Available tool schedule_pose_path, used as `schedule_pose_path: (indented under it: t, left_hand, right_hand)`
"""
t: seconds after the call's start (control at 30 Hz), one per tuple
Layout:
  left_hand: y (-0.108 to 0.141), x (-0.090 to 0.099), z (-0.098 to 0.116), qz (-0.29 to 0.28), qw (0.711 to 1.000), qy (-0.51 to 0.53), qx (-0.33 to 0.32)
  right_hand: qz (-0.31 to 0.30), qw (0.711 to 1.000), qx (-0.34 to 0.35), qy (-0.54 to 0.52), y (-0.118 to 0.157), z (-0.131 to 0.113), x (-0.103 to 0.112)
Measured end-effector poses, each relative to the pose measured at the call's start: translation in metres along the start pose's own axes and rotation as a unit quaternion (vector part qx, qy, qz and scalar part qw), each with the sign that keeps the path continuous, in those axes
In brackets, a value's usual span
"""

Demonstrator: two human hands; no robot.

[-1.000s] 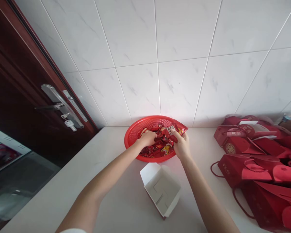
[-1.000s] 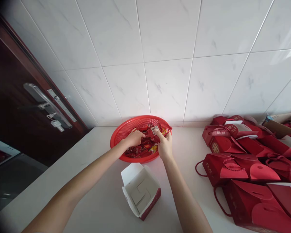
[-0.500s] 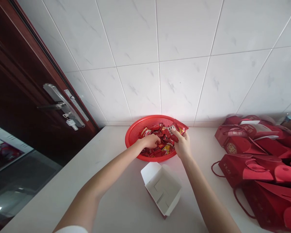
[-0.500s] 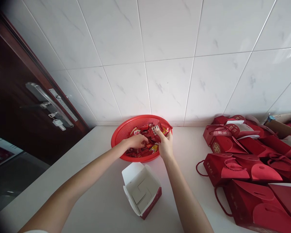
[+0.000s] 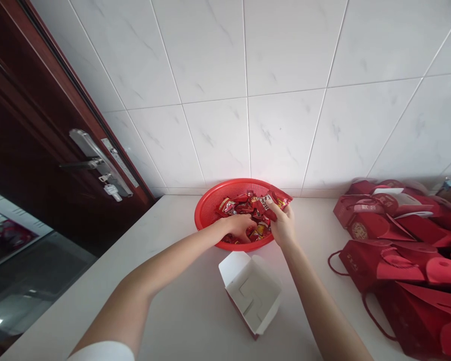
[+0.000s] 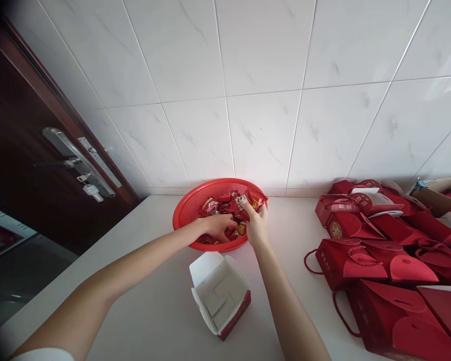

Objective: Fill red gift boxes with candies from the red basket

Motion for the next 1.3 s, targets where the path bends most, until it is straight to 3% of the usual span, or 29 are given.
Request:
schedule_pose_path:
  t: [0.2,0.37,0.63,0.93,1.3]
  left_hand:
    - [0.001,-0.003,0.006,-0.012,0.998,0.014,-0.052]
    - [-0.003,-0.002,0.001,0.027,0.999,0.030,-0.027]
    - [0.003,0.018,-0.015,0.114,0.992,0.061,0.009]
    - [0.006,0.017,-0.023,0.158,0.983,0.096,0.021]
    - [-0.001,0.011,-0.019,0.154,0.986,0.048,-0.046]
  right_hand:
    - [-0.005,1.000,0.005,0.004,0.000,0.000,-0.001]
    - [0.002,1.000,0.005,0.003,0.000,0.000,-0.001]
    - [0.002,1.000,0.005,0.008,0.001,-0.001,-0.002]
    - [-0.002,1.000,0.004,0.020,0.001,-0.001,-0.002]
    - [-0.005,1.000,0.016,0.016,0.000,0.000,-0.001]
Point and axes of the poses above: each hand's wrist, its own y-axis away from the middle knuckle, its own x-axis out of the back of the hand, z = x × y, the point moved 5 cm from there along -y, towards the middle knuckle, and after that the axes turned 12 degrees about -x, right-handed, at the moved point
